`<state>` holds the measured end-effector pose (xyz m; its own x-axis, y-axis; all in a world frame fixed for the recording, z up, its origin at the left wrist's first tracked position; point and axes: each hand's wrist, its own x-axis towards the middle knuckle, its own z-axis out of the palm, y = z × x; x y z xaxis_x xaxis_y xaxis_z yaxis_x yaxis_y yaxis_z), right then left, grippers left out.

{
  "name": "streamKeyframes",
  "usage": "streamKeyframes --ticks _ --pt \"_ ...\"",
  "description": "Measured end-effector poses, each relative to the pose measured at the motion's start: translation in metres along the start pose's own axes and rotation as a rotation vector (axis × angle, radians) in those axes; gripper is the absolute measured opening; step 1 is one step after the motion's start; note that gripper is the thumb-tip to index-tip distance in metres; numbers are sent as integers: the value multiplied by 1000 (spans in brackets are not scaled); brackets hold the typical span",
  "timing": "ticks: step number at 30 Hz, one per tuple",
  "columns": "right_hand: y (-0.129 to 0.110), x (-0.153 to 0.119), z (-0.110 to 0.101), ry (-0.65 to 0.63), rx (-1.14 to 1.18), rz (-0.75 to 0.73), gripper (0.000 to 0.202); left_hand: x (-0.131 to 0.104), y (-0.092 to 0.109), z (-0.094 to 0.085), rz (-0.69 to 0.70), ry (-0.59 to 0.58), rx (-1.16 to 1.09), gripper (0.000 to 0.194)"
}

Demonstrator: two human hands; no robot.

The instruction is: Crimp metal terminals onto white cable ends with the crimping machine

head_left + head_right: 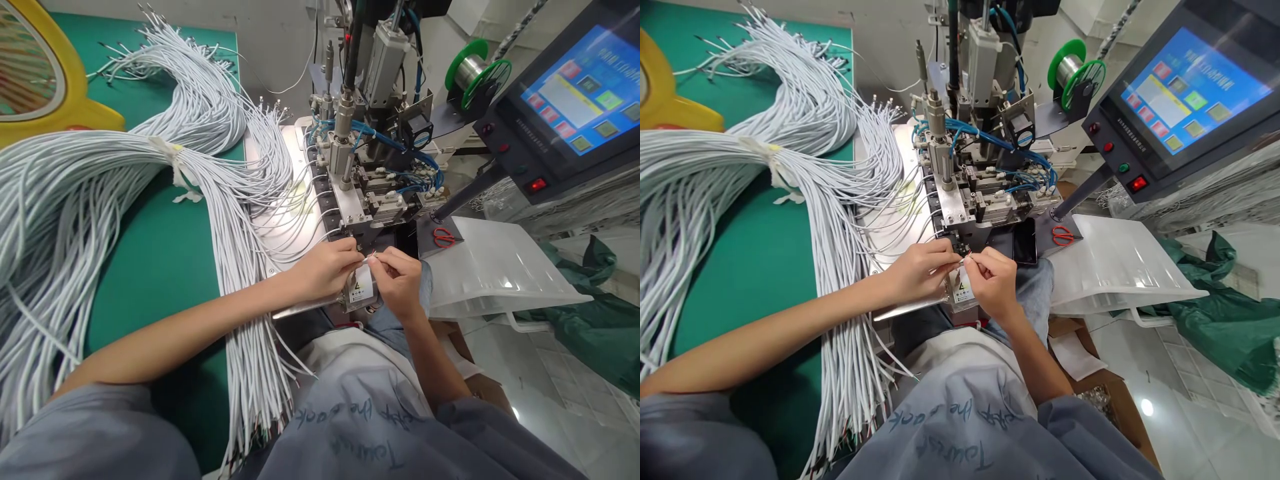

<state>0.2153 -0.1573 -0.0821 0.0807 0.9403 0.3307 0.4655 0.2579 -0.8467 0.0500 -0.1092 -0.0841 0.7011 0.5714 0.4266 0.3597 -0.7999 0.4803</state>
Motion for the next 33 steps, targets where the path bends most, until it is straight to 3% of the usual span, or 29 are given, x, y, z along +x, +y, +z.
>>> streamKeyframes --ticks 3,5,10,13,20,23,33 --pt "2 7 -6 -139 49 -4 26 0 -1 -3 68 -50 137 25" --pt "5 10 -6 -182 91 11 26 0 -1 -2 39 -40 122 25" --pt "15 5 8 11 96 8 23 -1 0 8 -131 28 -97 24" --pt "29 3 13 39 112 76 22 -1 -3 10 -141 -90 -39 27" --pt "72 16 15 -85 293 401 21 2 -16 11 -226 -399 433 40" --pt "77 22 19 -140 366 480 21 3 -18 13 -235 -420 450 40" --pt "73 29 23 -206 368 472 20 6 -16 7 -179 -498 482 47"
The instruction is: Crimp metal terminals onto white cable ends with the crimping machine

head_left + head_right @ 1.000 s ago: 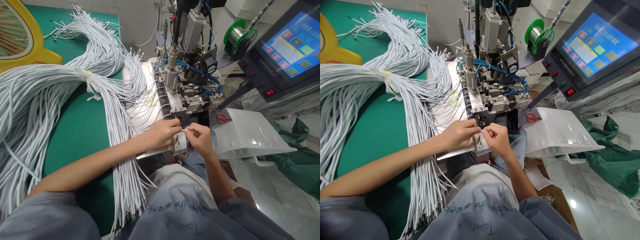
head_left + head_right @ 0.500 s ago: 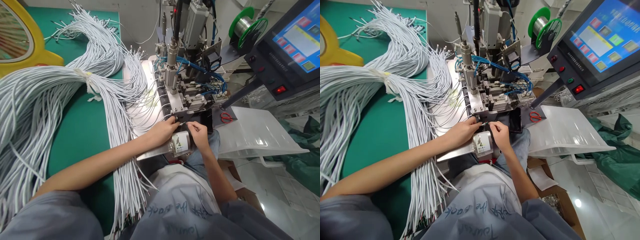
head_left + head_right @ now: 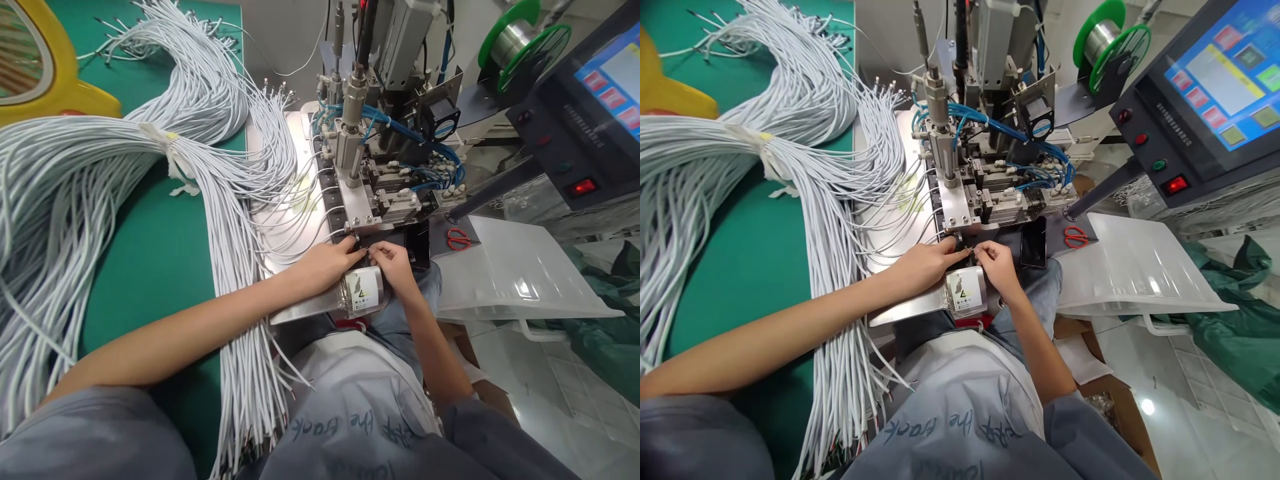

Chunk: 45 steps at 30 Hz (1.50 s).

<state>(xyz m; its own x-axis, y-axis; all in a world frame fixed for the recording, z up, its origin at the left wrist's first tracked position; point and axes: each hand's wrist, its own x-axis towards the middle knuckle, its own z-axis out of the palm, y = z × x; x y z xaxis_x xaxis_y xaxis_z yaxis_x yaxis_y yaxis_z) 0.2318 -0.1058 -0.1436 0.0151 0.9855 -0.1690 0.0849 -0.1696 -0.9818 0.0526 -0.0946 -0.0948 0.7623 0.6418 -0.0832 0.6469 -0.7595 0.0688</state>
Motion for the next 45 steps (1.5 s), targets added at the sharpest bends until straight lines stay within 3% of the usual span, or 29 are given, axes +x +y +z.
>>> streamKeyframes --ticks 8,19,27,38,42,45 --pt "0 6 -1 -47 -12 28 20 1 2 -4 46 -32 59 40" --pt "0 7 3 21 17 27 22 2 2 -4 59 -27 43 36" --pt "-10 7 2 -45 4 99 21 2 1 -3 75 -24 48 36" --pt "-5 10 2 -141 -21 158 21 0 2 -4 51 5 6 35" --pt "1 7 5 -147 20 102 24 -1 2 -6 28 41 8 34" --pt "7 9 5 -128 18 42 27 -4 4 -12 11 19 47 22"
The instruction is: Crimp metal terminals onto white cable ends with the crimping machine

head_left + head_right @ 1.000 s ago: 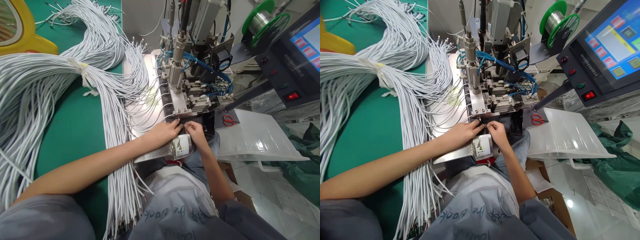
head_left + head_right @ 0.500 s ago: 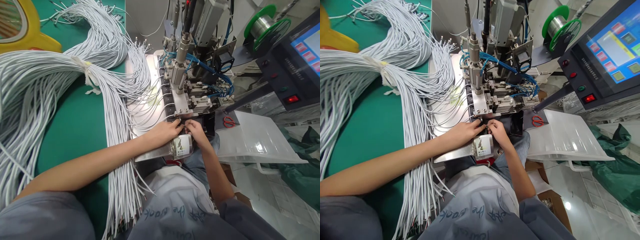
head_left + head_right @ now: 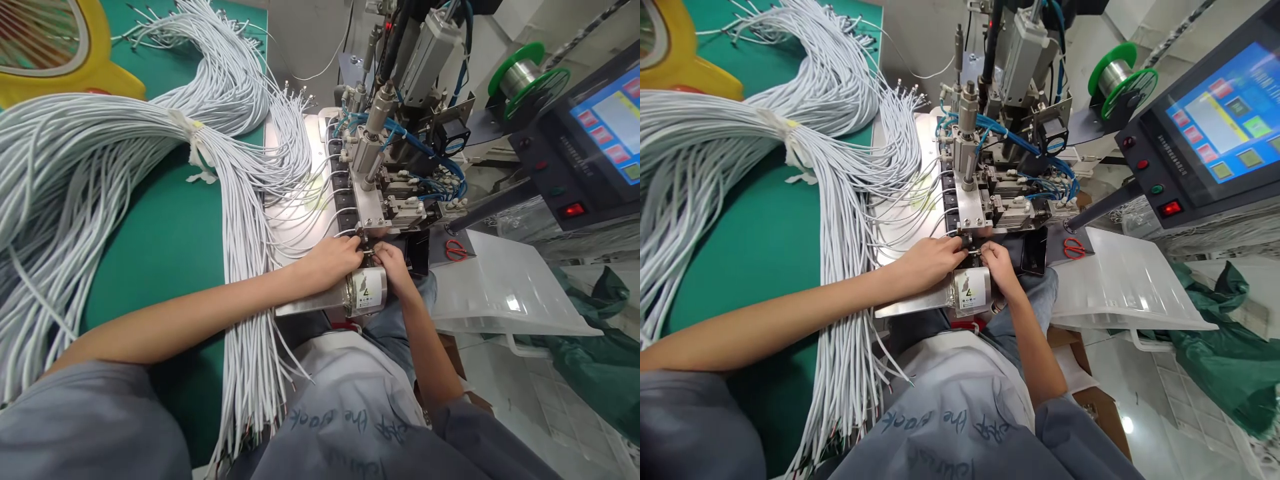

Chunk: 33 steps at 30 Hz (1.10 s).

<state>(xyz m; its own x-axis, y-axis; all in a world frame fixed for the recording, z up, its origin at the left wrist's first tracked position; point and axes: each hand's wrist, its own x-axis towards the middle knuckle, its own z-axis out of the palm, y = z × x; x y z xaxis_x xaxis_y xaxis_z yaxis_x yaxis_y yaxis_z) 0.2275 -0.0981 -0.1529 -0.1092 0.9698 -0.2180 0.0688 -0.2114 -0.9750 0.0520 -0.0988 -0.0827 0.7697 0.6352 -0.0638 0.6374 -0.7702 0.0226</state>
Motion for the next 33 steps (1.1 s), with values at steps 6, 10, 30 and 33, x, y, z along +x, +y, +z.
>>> streamKeyframes --ticks 6,10,30,33 --pt "-5 -8 -7 234 -288 -181 21 -9 4 -11 -77 -17 34 17" --pt "-22 -54 11 472 -340 -342 19 -8 2 -10 -200 -20 66 21" --pt "29 -111 143 -450 237 309 30 1 -12 5 -260 30 40 31" --pt "27 -118 146 -343 91 140 26 1 -14 6 -258 34 45 30"
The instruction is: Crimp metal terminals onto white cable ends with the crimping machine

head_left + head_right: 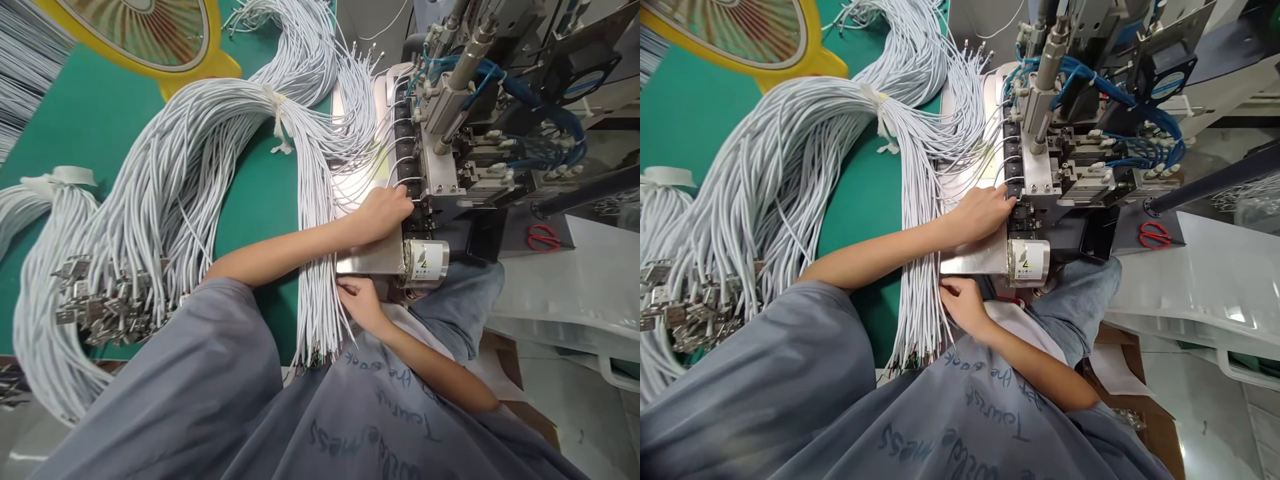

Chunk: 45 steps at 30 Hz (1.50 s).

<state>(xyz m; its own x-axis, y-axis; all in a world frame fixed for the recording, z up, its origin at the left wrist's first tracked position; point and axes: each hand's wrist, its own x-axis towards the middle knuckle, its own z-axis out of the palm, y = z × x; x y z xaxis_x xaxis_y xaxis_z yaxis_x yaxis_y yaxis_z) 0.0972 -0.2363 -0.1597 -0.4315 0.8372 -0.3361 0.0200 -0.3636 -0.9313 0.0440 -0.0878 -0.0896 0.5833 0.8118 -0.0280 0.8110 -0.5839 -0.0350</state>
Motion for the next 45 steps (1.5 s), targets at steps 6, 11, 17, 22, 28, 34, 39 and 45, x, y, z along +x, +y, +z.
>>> streamKeyframes --ticks 6,11,17,22,28,34,39,45 --pt "-11 -18 -18 219 -367 -123 23 -6 11 -10 35 39 -27 28" --pt "-44 -25 -73 219 -516 -139 26 -20 31 -18 343 151 -236 34" --pt "-83 -24 -129 342 -407 -183 20 -21 30 -9 353 219 -489 37" --pt "-87 -11 -139 554 -28 -289 19 -13 20 -8 340 223 -689 26" --pt "-95 -2 -125 488 289 -325 23 -11 15 -14 275 367 -848 18" --pt "-89 3 -123 587 88 -423 24 -14 18 -17 228 335 -975 17" --pt "-89 3 -134 494 -14 -434 25 -13 16 -19 251 274 -1052 19" --pt "-97 1 -133 590 -165 -512 17 -13 16 -16 286 318 -988 21"
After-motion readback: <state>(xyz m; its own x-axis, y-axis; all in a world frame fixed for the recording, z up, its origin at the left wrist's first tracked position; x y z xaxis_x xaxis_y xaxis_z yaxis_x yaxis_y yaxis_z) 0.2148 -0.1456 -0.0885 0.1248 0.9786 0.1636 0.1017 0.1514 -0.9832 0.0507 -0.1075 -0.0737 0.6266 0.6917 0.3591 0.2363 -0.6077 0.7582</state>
